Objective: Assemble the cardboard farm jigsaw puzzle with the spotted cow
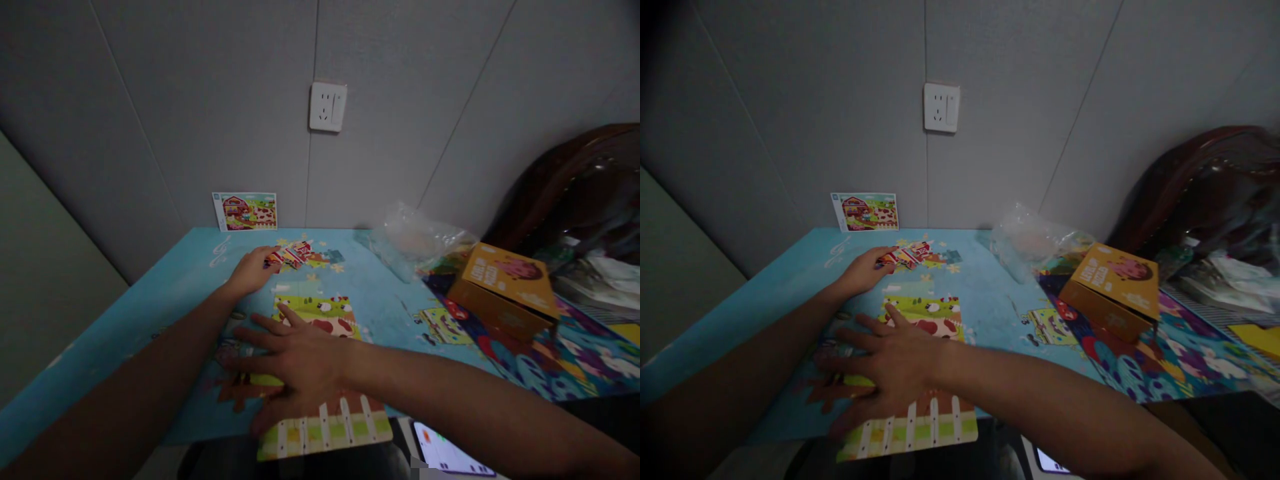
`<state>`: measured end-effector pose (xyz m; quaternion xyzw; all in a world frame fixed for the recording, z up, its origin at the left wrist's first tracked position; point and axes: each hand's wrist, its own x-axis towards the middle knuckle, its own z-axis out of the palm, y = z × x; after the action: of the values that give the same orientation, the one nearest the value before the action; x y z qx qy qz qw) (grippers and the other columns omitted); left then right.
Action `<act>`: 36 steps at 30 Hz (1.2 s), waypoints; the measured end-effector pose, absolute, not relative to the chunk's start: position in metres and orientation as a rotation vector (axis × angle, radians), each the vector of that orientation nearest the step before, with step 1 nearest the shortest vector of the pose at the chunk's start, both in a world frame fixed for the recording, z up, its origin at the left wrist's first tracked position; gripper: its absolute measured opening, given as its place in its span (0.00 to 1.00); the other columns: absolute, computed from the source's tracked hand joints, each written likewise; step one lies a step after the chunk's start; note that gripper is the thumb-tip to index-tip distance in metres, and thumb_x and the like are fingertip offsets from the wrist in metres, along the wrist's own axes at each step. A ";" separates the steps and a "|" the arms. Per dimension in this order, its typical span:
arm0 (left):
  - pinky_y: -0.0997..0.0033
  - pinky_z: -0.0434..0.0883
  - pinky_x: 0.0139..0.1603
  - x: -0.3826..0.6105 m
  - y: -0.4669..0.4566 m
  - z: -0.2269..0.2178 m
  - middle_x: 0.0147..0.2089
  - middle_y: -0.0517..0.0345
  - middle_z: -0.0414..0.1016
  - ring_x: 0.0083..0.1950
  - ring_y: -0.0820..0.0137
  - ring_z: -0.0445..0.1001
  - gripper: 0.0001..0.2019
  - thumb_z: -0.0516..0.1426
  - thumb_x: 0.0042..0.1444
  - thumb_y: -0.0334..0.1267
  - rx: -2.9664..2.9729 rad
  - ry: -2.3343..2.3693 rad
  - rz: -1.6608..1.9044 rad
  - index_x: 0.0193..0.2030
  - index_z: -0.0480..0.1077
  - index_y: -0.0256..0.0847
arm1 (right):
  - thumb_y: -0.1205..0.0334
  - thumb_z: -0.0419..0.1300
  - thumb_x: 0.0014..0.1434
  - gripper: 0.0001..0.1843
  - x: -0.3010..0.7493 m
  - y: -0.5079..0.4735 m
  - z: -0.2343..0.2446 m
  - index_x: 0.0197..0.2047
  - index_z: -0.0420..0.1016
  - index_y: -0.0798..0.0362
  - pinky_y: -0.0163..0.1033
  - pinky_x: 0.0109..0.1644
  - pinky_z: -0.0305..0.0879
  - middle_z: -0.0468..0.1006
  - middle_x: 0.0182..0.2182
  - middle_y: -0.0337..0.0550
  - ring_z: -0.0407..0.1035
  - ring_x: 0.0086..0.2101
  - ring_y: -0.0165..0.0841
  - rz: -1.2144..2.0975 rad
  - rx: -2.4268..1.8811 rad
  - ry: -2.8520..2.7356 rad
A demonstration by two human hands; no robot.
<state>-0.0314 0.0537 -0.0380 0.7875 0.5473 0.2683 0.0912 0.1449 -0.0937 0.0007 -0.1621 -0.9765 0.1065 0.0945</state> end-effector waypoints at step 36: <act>0.62 0.66 0.60 -0.034 0.063 -0.043 0.60 0.50 0.71 0.58 0.57 0.70 0.29 0.50 0.55 0.50 2.382 1.674 0.752 0.61 0.67 0.40 | 0.57 0.63 0.55 0.41 0.246 0.013 0.022 0.69 0.52 0.49 0.66 0.63 0.36 0.46 0.69 0.58 0.34 0.67 0.58 -0.551 -1.858 -1.633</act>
<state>-0.0340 0.0632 -0.0426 0.7903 0.5555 0.2497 0.0672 0.2465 0.0127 0.0218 -0.6997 -0.6149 -0.2075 0.2989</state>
